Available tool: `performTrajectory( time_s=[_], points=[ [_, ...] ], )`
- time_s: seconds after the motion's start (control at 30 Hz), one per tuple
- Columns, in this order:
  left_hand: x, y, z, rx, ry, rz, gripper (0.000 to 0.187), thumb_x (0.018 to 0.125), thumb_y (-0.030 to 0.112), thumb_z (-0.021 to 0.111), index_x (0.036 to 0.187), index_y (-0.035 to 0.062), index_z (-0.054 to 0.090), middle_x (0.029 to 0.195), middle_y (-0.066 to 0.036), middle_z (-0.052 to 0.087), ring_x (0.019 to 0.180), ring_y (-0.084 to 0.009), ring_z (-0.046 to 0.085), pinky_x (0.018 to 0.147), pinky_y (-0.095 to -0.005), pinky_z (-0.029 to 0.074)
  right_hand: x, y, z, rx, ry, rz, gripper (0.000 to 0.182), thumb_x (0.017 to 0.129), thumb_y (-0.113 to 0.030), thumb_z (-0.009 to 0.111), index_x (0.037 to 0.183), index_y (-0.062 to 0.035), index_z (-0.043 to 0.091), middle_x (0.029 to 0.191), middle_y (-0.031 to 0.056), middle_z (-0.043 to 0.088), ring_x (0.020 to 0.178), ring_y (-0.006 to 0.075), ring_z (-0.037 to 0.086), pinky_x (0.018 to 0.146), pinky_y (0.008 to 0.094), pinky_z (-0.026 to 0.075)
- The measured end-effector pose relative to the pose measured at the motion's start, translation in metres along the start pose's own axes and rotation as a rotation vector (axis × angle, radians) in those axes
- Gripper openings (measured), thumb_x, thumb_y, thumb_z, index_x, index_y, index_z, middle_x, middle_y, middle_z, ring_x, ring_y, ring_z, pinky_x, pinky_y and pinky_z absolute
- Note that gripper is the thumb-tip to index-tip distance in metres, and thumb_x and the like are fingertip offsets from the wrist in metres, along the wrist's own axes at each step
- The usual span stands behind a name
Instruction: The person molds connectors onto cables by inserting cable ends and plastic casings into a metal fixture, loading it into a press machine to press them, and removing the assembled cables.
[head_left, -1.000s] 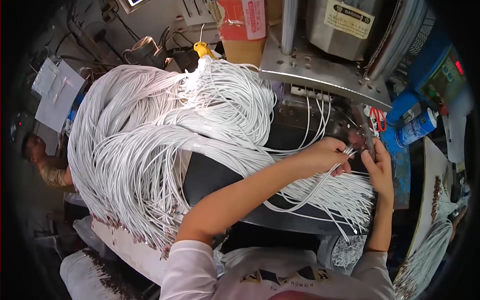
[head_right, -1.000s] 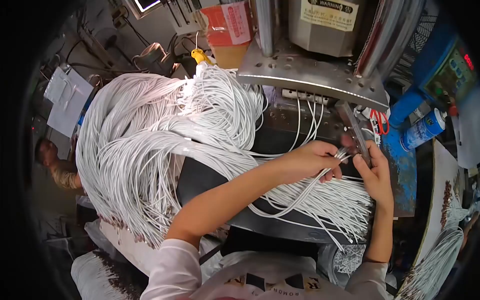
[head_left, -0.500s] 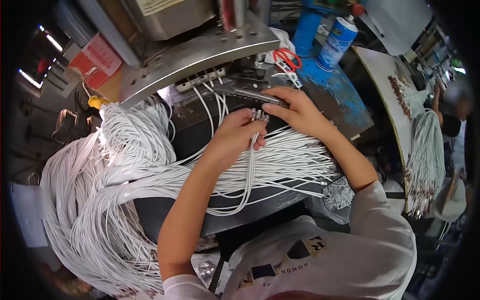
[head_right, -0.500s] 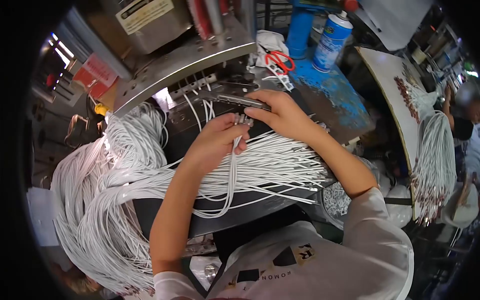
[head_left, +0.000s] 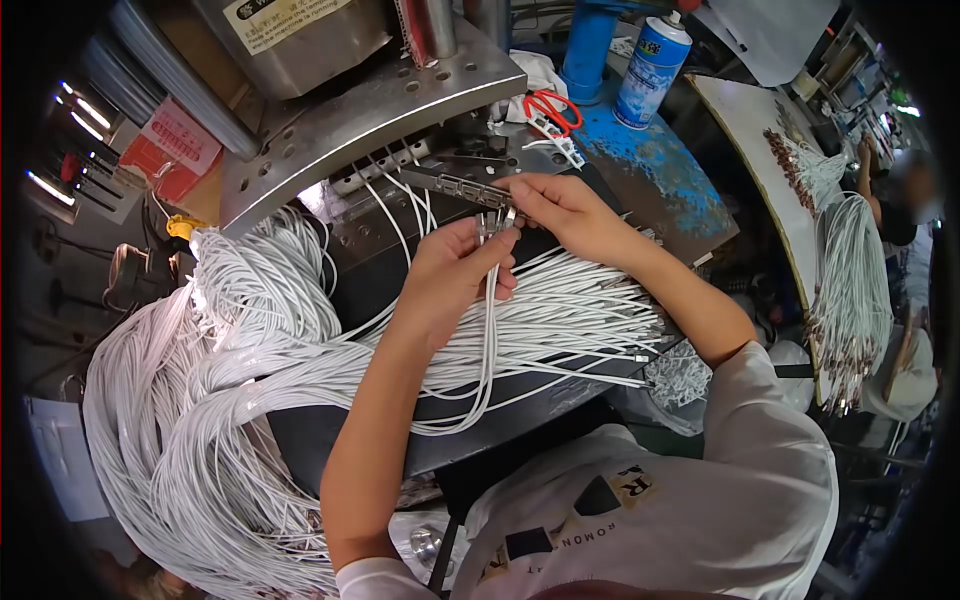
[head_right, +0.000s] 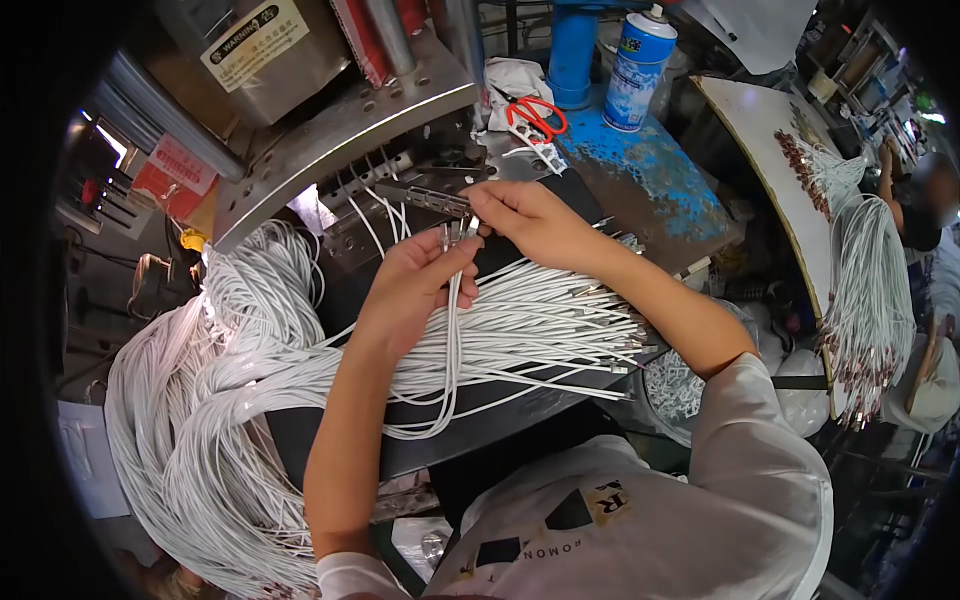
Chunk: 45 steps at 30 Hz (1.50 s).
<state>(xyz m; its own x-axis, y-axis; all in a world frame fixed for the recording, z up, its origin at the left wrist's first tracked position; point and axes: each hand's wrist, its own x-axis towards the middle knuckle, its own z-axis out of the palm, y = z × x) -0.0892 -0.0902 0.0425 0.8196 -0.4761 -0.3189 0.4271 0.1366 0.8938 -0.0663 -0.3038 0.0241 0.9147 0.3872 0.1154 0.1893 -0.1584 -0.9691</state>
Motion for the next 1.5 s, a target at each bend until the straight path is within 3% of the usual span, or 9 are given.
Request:
performTrajectory(
  time_s=[0.33, 0.47, 0.67, 0.77, 0.97, 1.1, 1.3, 1.37, 1.5],
  points=[
    [-0.001, -0.007, 0.012, 0.131, 0.208, 0.113, 0.017, 0.093, 0.013, 0.078, 0.101, 0.0032, 0.067, 0.077, -0.001, 0.065, 0.061, -0.0093, 0.062, 0.053, -0.0249, 0.051, -0.001, -0.001, 0.003, 0.010, -0.011, -0.007, 0.042, 0.114, -0.030, 0.048, 0.137, 0.0013, 0.063, 0.111, 0.0043, 0.070, 0.100, 0.0094, 0.060, 0.092, 0.0276, 0.049],
    [-0.003, -0.008, 0.016, 0.115, 0.231, 0.137, 0.016, 0.092, 0.012, 0.077, 0.098, 0.0033, 0.065, 0.077, -0.001, 0.065, 0.060, -0.0091, 0.063, 0.051, -0.0246, 0.051, 0.002, 0.002, 0.007, -0.148, 0.077, -0.186, 0.044, 0.111, -0.033, 0.053, 0.131, 0.0036, 0.066, 0.094, 0.0083, 0.067, 0.087, 0.0149, 0.059, 0.080, 0.0313, 0.049],
    [-0.003, -0.010, 0.023, 0.117, 0.270, 0.162, 0.017, 0.092, 0.012, 0.076, 0.098, 0.0024, 0.064, 0.079, -0.002, 0.065, 0.060, -0.0101, 0.063, 0.050, -0.0253, 0.051, 0.000, -0.006, 0.007, 0.020, 0.027, -0.036, 0.044, 0.112, -0.033, 0.052, 0.129, 0.0040, 0.067, 0.096, 0.0077, 0.069, 0.087, 0.0126, 0.059, 0.080, 0.0303, 0.049],
    [-0.003, -0.012, 0.024, 0.127, 0.252, 0.189, 0.019, 0.094, 0.014, 0.075, 0.103, 0.0006, 0.065, 0.082, -0.003, 0.066, 0.062, -0.0100, 0.063, 0.052, -0.0247, 0.052, 0.001, -0.008, 0.007, -0.111, 0.013, -0.108, 0.041, 0.113, -0.030, 0.050, 0.134, 0.0020, 0.066, 0.104, 0.0034, 0.071, 0.092, 0.0085, 0.059, 0.085, 0.0271, 0.050],
    [-0.002, -0.008, 0.006, 0.094, 0.159, 0.198, 0.022, 0.101, 0.022, 0.073, 0.110, 0.0029, 0.068, 0.085, -0.002, 0.068, 0.071, -0.0091, 0.065, 0.063, -0.0237, 0.053, 0.002, -0.004, -0.003, 0.091, 0.077, 0.045, 0.036, 0.107, -0.023, 0.064, 0.132, 0.0020, 0.067, 0.109, 0.0030, 0.072, 0.095, 0.0078, 0.062, 0.087, 0.0264, 0.052],
    [0.000, -0.010, 0.001, 0.000, 0.181, 0.210, 0.012, 0.100, 0.015, 0.073, 0.104, 0.0048, 0.067, 0.087, -0.002, 0.069, 0.073, -0.0077, 0.064, 0.062, -0.0221, 0.049, -0.003, -0.015, -0.001, 0.173, 0.010, 0.054, 0.041, 0.098, -0.012, 0.075, 0.135, 0.0021, 0.065, 0.118, 0.0057, 0.073, 0.108, 0.0099, 0.066, 0.097, 0.0268, 0.052],
    [0.001, -0.016, 0.008, 0.079, 0.226, 0.205, 0.013, 0.097, 0.012, 0.074, 0.101, 0.0025, 0.066, 0.080, -0.002, 0.068, 0.063, -0.0082, 0.062, 0.054, -0.0243, 0.046, -0.004, -0.020, 0.001, 0.086, -0.002, 0.034, 0.046, 0.092, -0.010, 0.081, 0.134, 0.0016, 0.066, 0.116, 0.0056, 0.074, 0.105, 0.0110, 0.067, 0.095, 0.0284, 0.053],
    [-0.001, -0.011, 0.009, 0.126, 0.235, 0.178, 0.018, 0.096, 0.015, 0.076, 0.102, 0.0012, 0.066, 0.080, -0.003, 0.068, 0.064, -0.0086, 0.061, 0.055, -0.0240, 0.046, 0.000, -0.009, 0.000, -0.046, 0.042, -0.133, 0.044, 0.087, -0.018, 0.086, 0.124, 0.0025, 0.072, 0.113, 0.0114, 0.077, 0.104, 0.0148, 0.070, 0.092, 0.0320, 0.054],
    [-0.003, -0.016, 0.003, 0.124, 0.229, 0.208, 0.017, 0.099, 0.018, 0.071, 0.107, 0.0037, 0.066, 0.086, -0.002, 0.067, 0.070, -0.0079, 0.060, 0.059, -0.0245, 0.046, 0.005, -0.008, -0.005, -0.189, -0.002, -0.211, 0.042, 0.087, -0.028, 0.085, 0.118, -0.0012, 0.076, 0.110, 0.0139, 0.079, 0.101, 0.0193, 0.075, 0.091, 0.0334, 0.056]
  ],
)
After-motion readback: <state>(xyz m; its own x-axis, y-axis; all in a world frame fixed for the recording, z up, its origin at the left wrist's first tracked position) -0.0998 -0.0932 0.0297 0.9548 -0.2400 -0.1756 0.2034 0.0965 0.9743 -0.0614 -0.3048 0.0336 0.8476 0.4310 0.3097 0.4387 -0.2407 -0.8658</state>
